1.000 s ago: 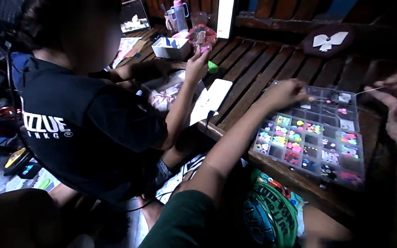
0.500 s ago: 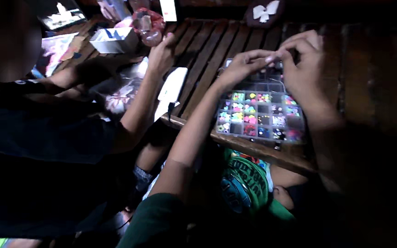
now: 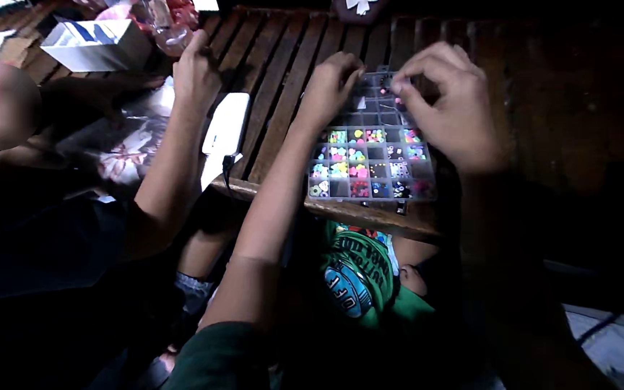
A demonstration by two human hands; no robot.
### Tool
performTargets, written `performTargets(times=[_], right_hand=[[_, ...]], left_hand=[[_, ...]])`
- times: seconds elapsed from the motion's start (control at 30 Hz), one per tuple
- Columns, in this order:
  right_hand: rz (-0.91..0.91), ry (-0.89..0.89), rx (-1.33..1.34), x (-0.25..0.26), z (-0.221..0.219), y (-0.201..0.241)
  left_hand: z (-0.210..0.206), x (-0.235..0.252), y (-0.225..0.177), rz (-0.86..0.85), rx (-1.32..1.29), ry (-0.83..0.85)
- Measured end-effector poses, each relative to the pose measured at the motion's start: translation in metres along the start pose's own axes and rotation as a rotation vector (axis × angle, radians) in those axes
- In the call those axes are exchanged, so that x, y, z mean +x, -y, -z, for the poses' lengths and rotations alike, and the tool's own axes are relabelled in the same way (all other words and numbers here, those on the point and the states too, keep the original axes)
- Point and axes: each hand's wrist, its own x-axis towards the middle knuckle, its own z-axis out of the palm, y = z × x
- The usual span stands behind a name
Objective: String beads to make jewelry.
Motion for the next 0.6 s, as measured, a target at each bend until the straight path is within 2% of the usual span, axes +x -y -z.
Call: performTargets(times=[0.17,0.5,0.6], right_hand=[[-0.022,0.313,-0.158,-0.045,0.005,0.022],[-0.008,0.452,-0.331,-0.054,-0.004,0.037],[-0.015,0.489,-0.353,-0.053,-0.002,0.037]], left_hand=[[0.002,0.003,-0.001,-0.023,0.031,0.02],[0.001,0.004,0.002,0.005,0.036,0.033],[0.0,0.005,0.002,0.041,-0.082,-0.008]])
